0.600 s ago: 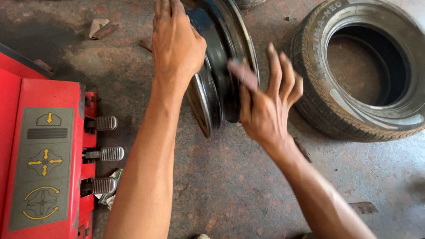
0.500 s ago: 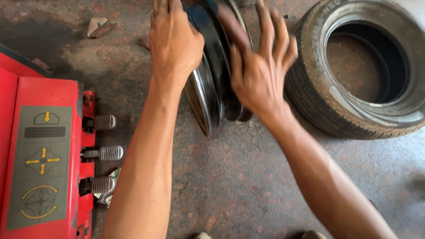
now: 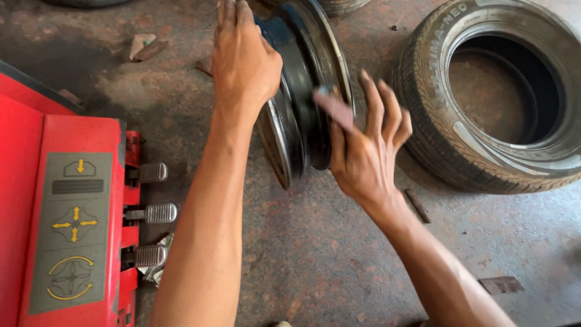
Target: The person sands the inner surfaces of a metal wheel rim using a piece of sandpaper and then wipes the sanded areas.
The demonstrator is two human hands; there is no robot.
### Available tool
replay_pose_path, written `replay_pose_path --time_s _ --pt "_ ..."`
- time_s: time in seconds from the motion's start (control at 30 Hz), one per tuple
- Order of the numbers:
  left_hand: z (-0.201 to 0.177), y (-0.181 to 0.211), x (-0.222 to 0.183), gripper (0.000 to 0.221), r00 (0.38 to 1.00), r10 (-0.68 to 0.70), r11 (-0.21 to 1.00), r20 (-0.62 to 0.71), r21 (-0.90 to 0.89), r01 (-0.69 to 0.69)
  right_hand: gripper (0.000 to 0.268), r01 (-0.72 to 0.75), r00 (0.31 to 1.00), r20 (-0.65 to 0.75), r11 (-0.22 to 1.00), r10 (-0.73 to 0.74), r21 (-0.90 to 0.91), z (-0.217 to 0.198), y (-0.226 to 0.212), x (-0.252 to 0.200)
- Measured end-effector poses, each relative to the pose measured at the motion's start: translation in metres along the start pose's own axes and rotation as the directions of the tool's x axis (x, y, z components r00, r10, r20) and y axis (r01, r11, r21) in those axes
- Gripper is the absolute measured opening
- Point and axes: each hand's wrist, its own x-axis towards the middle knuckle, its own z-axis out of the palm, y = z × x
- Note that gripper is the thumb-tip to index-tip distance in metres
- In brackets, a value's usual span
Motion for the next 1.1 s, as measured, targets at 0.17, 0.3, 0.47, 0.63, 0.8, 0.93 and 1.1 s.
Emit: replay_pose_path --time_s 0.17,0.3,0.47,0.63,0.8,0.93,1.1 --pt "-0.005 0.004 -0.007 0.048 0.988 -0.111 0.986 0.112 -0.113 0.124 0.024 0.036 0.999 -0.002 0.998 -0.036 -0.053 0.021 0.016 0.057" --pt "-0.004 0.005 -0.007 0.049 0.991 -0.079 0.997 0.111 0.023 0.077 0.044 -0.014 0.999 0.049 1.0 0.014 0.004 -0.005 -0.004 0.032" --pt "0.004 -0.001 -0.01 0.047 0.994 -0.069 0.995 0.088 -0.06 0.075 0.027 0.027 0.999 0.027 0.998 -0.025 -0.065 0.009 0.011 0.058" --pt "0.002 -0.002 -0.002 0.049 0.988 -0.099 0.994 0.117 -0.041 0.105 0.05 0.046 0.999 0.006 0.998 -0.046 -0.035 0.0 0.001 0.032" --pt "0.001 -0.002 -0.01 0.047 0.987 -0.099 0.991 0.123 -0.075 0.109 0.051 0.081 0.997 0.016 0.994 -0.08 -0.076 0.009 0.011 0.065" --pt "0.0 0.0 0.002 0.05 0.978 -0.111 0.992 0.176 -0.034 0.119 0.049 0.041 0.999 0.012 0.997 -0.04 -0.065 0.005 0.002 0.062" --pt "0.005 0.006 -0.007 0.053 0.988 -0.153 0.986 0.028 0.066 0.151 0.044 0.101 0.991 -0.08 0.994 -0.104 -0.043 -0.006 0.006 0.019"
